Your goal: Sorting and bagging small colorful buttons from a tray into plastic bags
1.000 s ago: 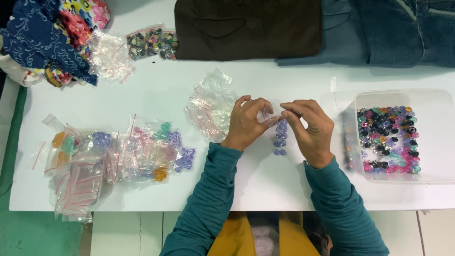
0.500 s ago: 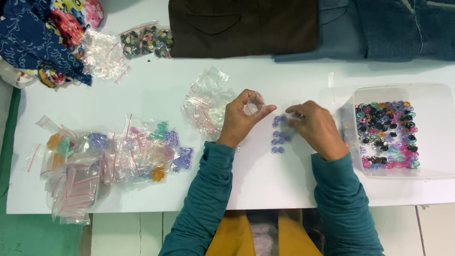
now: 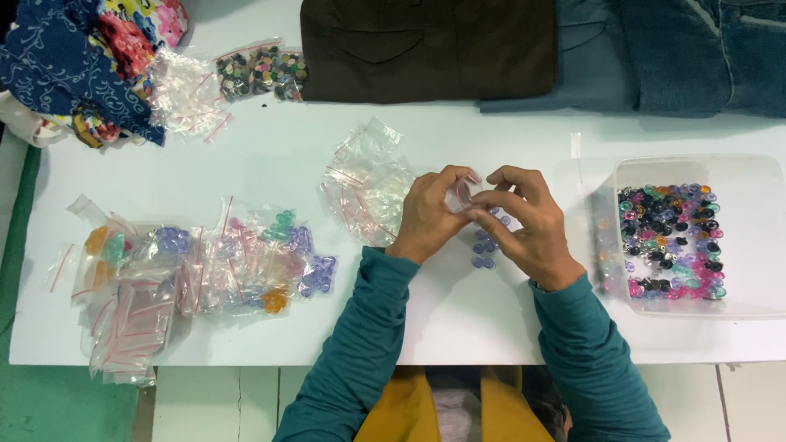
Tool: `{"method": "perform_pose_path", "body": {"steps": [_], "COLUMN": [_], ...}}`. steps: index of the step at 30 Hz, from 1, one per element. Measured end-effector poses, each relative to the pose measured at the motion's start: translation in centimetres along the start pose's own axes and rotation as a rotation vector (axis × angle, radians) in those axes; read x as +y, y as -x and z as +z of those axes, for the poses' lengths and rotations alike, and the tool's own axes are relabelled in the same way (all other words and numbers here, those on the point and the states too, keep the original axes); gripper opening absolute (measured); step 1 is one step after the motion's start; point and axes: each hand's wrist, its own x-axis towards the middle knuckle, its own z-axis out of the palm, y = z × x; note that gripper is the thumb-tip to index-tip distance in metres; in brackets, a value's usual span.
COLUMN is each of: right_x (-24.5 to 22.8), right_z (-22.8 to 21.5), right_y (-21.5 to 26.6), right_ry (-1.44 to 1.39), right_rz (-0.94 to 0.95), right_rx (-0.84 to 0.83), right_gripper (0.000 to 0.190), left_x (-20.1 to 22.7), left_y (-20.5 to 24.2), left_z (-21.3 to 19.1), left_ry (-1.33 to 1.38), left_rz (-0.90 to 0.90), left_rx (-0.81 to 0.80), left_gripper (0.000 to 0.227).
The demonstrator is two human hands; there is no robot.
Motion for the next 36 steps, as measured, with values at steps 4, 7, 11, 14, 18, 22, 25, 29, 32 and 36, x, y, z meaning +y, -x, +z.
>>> {"method": "perform_pose_path", "body": {"steps": [4, 7, 11, 14, 18, 22, 25, 29, 32, 36], "right_x": [-0.2, -0.6, 0.3, 1.4, 0.1, 1.0, 1.6, 0.8, -0.9, -1.5], "right_z": [-0.8, -1.3, -2.3, -3.1, -2.9, -1.6, -1.9, -3.1, -2.9, -2.7], "right_y": [-0.5, -0.7, -0.9, -0.7, -1.5, -1.0, -0.8, -0.8, -1.4, -1.3], "right_ry": [-0.019, -0.014, -0.071, 0.024, 0.212, 0.308, 0.257, -0.022, -0.135, -0.236], "right_rz": [-0.005, 0.007, 0.099, 0.238, 0.493, 0.48, 0.516, 0.274, 0.215, 0.182], "right_rx": [0.007, -0.001, -0.03, -0.137, -0.482, -0.517, -0.488, -0.033, 0.024, 0.025], "right_gripper": [0.01, 0.008, 0.017, 0.023, 0.029, 0.025, 0.023, 0.023, 0.022, 0.023], "left_x": [1.0, 0.9, 0.6, 0.9, 1.2, 1.3, 1.9, 2.1, 2.0, 2.3], "left_y": [-0.2, -0.5, -1.1, -1.6, -1.4, -1.4, -1.2, -0.8, -0.7, -0.6], "left_z": [-0.8, -1.3, -2.7, -4.3, -5.2, -4.7, -4.2, -2.8, -1.9, -1.7], "left_ry": [0.075, 0.102, 0.153, 0.207, 0.3, 0.339, 0.362, 0.316, 0.263, 0.258], "left_rz": [0.049, 0.107, 0.124, 0.065, -0.078, -0.063, -0.091, 0.007, 0.046, 0.054], "left_rx": [-0.011, -0.032, 0.015, 0.085, 0.152, 0.136, 0.048, -0.087, -0.125, -0.127], "left_gripper": [0.061, 0.069, 0.063, 0.058, 0.051, 0.051, 0.052, 0.051, 0.05, 0.048]}}
